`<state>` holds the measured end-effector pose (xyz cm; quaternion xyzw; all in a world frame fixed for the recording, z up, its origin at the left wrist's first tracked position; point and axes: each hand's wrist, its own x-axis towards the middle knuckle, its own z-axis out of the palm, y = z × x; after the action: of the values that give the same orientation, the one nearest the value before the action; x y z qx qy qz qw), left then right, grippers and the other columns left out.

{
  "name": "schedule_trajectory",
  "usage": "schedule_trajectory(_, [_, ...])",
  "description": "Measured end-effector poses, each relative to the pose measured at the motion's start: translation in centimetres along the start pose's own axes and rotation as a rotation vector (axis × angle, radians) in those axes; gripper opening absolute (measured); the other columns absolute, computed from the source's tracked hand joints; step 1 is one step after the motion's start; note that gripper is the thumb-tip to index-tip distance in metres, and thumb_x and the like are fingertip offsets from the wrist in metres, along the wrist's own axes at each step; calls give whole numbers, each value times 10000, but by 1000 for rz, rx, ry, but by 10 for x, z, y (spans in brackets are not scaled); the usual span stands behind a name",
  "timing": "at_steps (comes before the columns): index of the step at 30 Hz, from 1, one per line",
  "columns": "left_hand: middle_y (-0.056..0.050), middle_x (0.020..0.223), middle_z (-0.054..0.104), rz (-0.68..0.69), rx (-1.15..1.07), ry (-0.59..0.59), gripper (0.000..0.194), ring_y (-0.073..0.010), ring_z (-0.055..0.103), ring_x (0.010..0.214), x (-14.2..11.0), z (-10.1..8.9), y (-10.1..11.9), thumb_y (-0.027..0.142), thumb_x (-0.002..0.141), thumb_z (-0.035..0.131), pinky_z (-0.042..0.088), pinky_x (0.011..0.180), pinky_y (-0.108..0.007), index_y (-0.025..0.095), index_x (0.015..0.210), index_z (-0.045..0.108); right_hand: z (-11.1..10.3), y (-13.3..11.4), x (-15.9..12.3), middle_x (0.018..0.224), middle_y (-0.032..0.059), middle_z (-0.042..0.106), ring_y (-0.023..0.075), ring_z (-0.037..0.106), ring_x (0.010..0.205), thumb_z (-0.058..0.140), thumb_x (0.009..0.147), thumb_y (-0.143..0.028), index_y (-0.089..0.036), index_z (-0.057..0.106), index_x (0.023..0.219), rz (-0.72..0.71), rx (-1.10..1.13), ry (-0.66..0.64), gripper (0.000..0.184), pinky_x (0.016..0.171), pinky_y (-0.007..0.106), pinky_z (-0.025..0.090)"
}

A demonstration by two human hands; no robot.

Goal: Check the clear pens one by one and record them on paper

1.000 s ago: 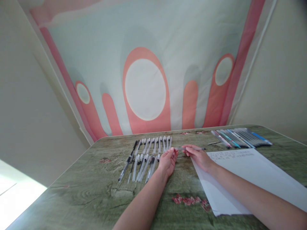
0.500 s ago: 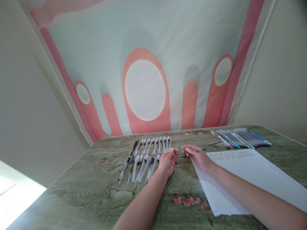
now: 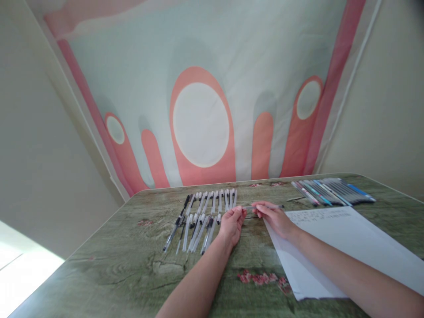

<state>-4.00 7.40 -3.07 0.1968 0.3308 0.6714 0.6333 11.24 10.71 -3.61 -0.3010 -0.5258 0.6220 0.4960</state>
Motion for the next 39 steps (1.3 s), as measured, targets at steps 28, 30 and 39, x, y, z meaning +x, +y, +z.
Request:
schedule_trajectory(28, [-82, 976, 650, 484, 1161, -57, 256, -158, 599, 865, 6, -8, 27, 158, 746, 523, 467, 780, -284, 141, 976, 633, -9, 5, 12, 675, 12, 657, 110, 564, 646, 653, 703, -264, -197, 698, 804, 89, 391, 79, 129, 688, 250, 460])
schedule_trajectory(30, [-56, 912, 659, 526, 1418, -65, 222, -151, 593, 820, 7, -12, 41, 149, 748, 507, 456, 768, -279, 163, 914, 654, -11, 6, 13, 665, 18, 656, 107, 551, 612, 645, 706, -254, -194, 699, 801, 98, 421, 77, 125, 695, 264, 470])
schedule_trajectory(39, [-51, 927, 586, 564, 2063, -210, 218, -181, 511, 926, 2, -18, 56, 201, 741, 558, 371, 858, -290, 221, 931, 660, -11, 6, 13, 665, 25, 654, 103, 534, 587, 651, 690, -246, -179, 697, 778, 105, 438, 85, 119, 697, 266, 475])
